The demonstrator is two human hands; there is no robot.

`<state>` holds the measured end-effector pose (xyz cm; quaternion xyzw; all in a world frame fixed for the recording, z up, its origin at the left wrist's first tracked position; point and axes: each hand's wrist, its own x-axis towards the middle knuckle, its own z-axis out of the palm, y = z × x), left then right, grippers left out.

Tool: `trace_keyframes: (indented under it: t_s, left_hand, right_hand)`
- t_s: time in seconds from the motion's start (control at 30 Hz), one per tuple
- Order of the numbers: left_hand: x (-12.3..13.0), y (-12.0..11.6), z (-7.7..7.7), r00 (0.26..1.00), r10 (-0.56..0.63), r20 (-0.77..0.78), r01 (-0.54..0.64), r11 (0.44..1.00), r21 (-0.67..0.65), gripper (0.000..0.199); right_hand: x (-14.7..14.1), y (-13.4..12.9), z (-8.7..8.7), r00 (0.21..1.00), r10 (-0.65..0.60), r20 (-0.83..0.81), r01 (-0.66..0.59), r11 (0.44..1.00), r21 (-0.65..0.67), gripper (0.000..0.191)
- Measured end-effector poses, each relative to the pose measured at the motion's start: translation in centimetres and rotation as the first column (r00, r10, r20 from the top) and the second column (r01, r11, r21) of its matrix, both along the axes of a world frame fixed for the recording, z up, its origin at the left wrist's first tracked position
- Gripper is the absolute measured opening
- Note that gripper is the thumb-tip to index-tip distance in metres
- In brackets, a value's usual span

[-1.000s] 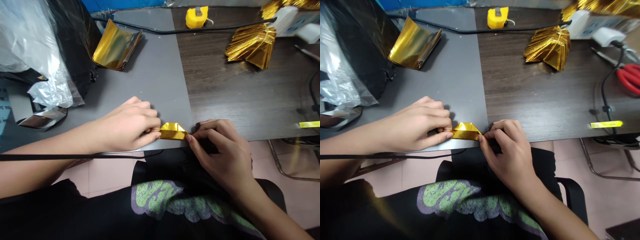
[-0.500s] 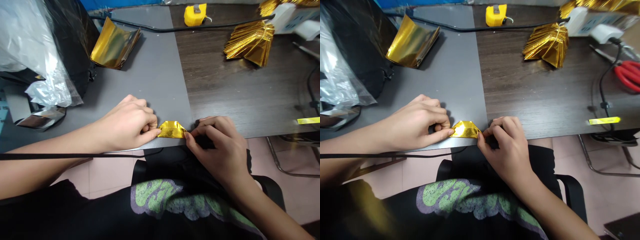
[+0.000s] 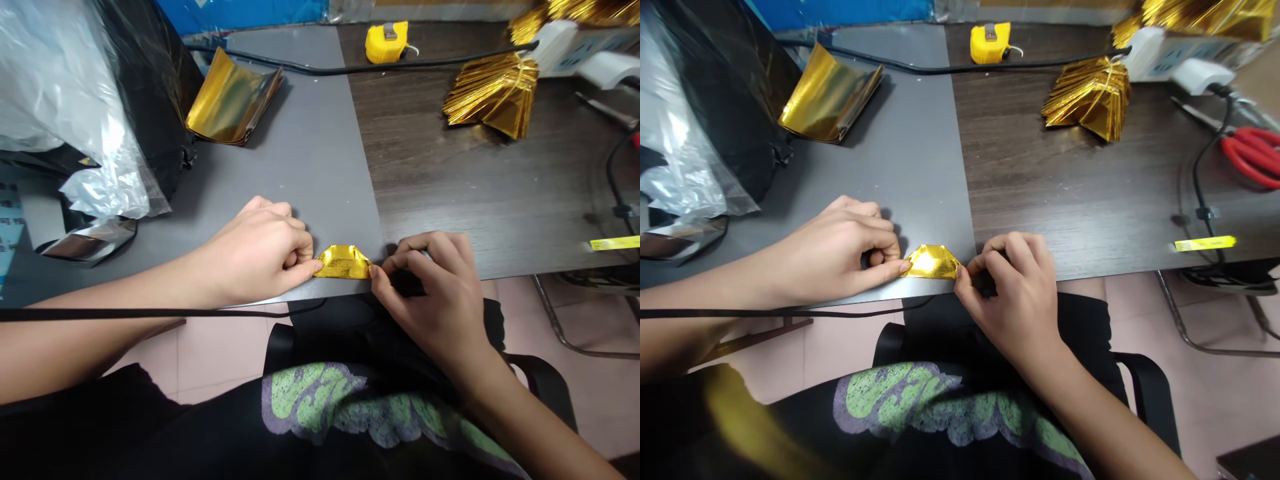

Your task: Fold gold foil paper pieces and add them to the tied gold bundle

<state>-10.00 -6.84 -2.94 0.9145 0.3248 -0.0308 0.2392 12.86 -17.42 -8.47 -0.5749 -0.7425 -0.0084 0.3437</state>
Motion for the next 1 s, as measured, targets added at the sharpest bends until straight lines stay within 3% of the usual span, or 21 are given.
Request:
trace_keyframes:
  t_s: [0.43, 0.8, 1.0]
  left_hand:
    - [0.0, -0.1, -0.4, 0.999, -0.015, 0.039, 0.015, 1.000, 0.017, 0.038]
    - [-0.1, -0.3, -0.8, 0.998, -0.003, 0.064, -0.002, 0.997, 0.080, 0.024]
    - [-0.1, -0.2, -0.8, 0.997, -0.006, 0.073, 0.002, 0.998, 0.059, 0.026]
  right_hand:
    - [-0.1, 0.0, -0.3, 0.999, -0.033, 0.027, 0.033, 0.999, -0.005, 0.017]
    - [0.7, -0.5, -0.4, 0.999, -0.044, 0.006, 0.044, 0.998, -0.045, 0.013]
    - [0.6, -0.9, -0.3, 0.997, 0.021, -0.078, -0.017, 0.999, 0.052, 0.031]
